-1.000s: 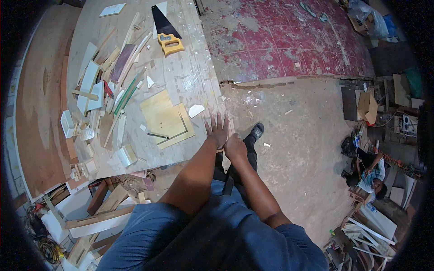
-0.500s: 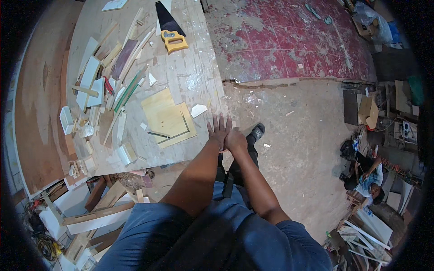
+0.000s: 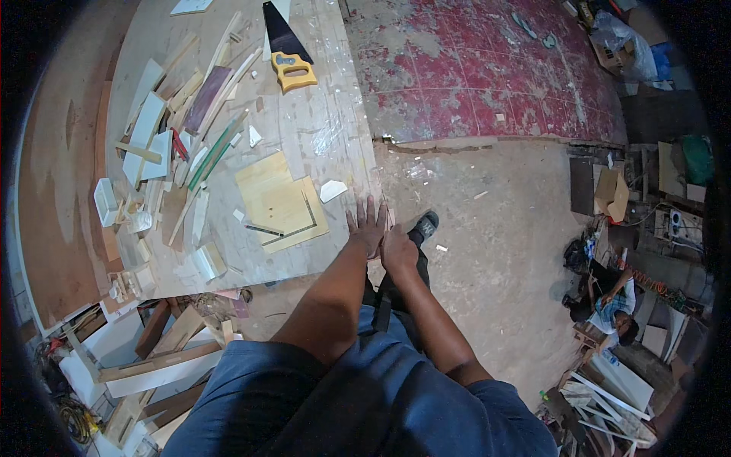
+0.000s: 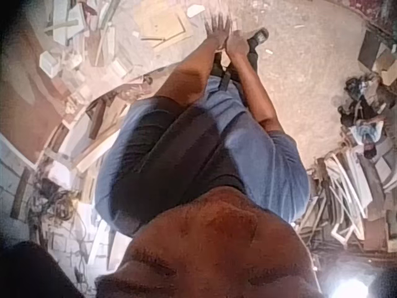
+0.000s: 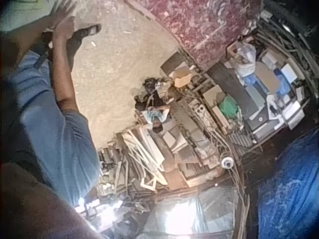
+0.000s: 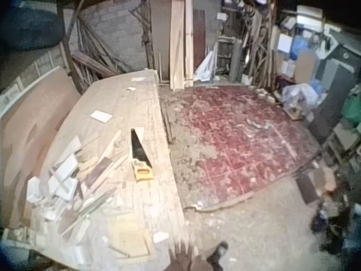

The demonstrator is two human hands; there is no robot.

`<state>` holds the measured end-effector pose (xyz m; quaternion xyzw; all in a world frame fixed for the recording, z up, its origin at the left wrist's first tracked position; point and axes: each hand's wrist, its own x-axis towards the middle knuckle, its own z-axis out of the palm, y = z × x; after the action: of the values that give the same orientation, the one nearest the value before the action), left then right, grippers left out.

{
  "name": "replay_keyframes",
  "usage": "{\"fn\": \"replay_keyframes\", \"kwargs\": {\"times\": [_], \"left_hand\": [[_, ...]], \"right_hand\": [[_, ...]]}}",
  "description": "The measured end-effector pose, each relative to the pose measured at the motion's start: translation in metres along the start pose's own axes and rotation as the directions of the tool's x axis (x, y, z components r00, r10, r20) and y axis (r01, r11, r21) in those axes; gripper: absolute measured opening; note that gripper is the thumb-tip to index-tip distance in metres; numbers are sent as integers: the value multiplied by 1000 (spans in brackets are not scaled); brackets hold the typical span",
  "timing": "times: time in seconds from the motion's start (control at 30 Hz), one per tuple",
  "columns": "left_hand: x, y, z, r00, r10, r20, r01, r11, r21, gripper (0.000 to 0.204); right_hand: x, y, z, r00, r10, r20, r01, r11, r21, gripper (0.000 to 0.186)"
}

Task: The person cuts a wooden piece with a handheld saw blade while holding it against the edge of a workbench, repositioning the wood and continuing to saw it.

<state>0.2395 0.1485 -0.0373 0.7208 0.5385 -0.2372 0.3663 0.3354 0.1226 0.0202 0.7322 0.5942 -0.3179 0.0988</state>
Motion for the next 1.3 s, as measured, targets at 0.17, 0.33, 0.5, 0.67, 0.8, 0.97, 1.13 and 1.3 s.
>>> {"fn": "replay_keyframes", "kwargs": {"times": [0.17, 0.33, 0.5, 0.67, 0.8, 0.97, 1.13, 1.3], "left_hand": [[2, 3, 0, 999, 34, -17, -35, 999, -40, 93], [6, -3, 10, 999, -21, -25, 22, 999, 33, 88], [9, -3, 13, 999, -24, -43, 20, 997, -81, 93], [13, 2, 6, 1000, -7, 0, 7, 999, -41, 85], [12, -4, 10, 1000, -30, -4, 29, 995, -98, 86], [4, 2, 1, 1000, -8, -18, 7, 999, -40, 91], [-2, 3, -2, 998, 0, -57, -9, 988, -156, 99], [2, -1, -1, 1000, -8, -2, 7, 996, -93, 94]], "right_hand": [[-12, 0, -6, 999, 5, -36, -6, 999, -40, 30], [-30, -14, -32, 999, -33, -42, 34, 999, 8, 27], [-52, -36, -73, 995, -85, 46, 87, 994, -59, 24], [-16, -27, -40, 997, -66, 40, 69, 994, -86, 23], [-32, -41, -74, 998, -1, 56, 5, 998, -63, 25], [-12, -19, -50, 1000, -11, -6, 11, 999, -30, 26], [-19, -24, -66, 998, -17, 63, 19, 999, -34, 24], [-4, -22, -45, 998, 20, 67, -17, 999, -48, 30]]}}
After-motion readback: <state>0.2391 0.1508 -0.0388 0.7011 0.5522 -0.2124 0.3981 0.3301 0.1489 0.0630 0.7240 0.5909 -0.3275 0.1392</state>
